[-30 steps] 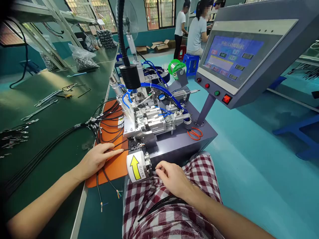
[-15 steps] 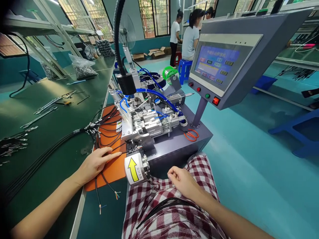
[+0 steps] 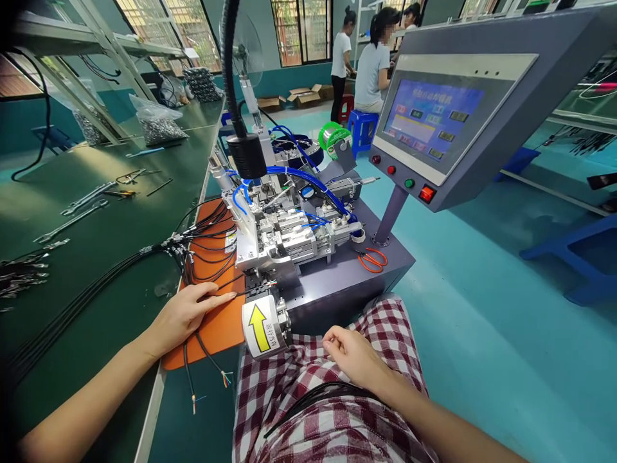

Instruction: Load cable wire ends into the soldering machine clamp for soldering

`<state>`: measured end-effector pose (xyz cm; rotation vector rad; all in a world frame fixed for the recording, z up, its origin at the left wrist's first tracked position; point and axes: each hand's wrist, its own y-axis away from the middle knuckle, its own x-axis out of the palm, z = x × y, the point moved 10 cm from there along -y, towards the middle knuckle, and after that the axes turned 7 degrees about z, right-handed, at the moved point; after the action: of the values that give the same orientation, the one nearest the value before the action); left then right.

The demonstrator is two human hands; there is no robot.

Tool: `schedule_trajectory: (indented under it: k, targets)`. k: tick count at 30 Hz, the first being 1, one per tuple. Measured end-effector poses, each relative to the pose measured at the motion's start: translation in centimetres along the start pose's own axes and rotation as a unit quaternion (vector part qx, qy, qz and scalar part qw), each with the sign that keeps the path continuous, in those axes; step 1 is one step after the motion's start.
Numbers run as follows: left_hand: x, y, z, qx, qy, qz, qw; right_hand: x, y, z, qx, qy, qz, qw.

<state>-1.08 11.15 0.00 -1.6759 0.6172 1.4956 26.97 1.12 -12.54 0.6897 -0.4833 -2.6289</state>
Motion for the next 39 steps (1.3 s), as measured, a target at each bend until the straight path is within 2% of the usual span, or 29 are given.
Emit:
schedule_trajectory:
  k: [4, 11, 21, 25, 29, 33, 36, 39]
  targets:
    - [0.2, -0.4, 0.8, -0.011, 0.0, 0.001, 1.0, 0.1, 0.1, -0.1, -0.001, -0.015, -0.004, 1.0]
    - [0.6, -2.4, 4.1, -0.067, -0.019, 0.014, 0.997, 0.6, 0.4, 0.8, -0.015, -0.016, 0.006, 1.0]
    - [0.6, -2.9, 4.1, -0.067, -0.006, 0.031, 0.997, 0.6, 1.6, 0.4, -0.008, -0.01, 0.006, 1.0]
    - [-0.1, -3.4, 4.0, -0.085, -0.002, 0.029, 0.996, 0.5, 2.3, 0.3, -0.006, -0.002, 0.012, 1.0]
    - [-1.3, -3.5, 3.4, -0.109, 0.017, 0.035, 0.993, 0.3, 2.4, 0.9, -0.008, 0.007, 0.018, 1.0]
    - [-2.5, -2.4, 1.6, -0.113, 0.086, 0.065, 0.988, 0.3, 2.4, 1.9, -0.002, 0.013, 0.03, 0.999]
    - [-2.1, -1.3, -0.6, -0.079, 0.155, 0.127, 0.976, 0.7, 2.0, 2.1, 0.021, 0.012, 0.051, 0.998]
    - [-1.5, -0.4, -1.5, -0.08, 0.187, 0.138, 0.969, 1.2, 1.2, 2.3, 0.033, 0.013, 0.068, 0.997]
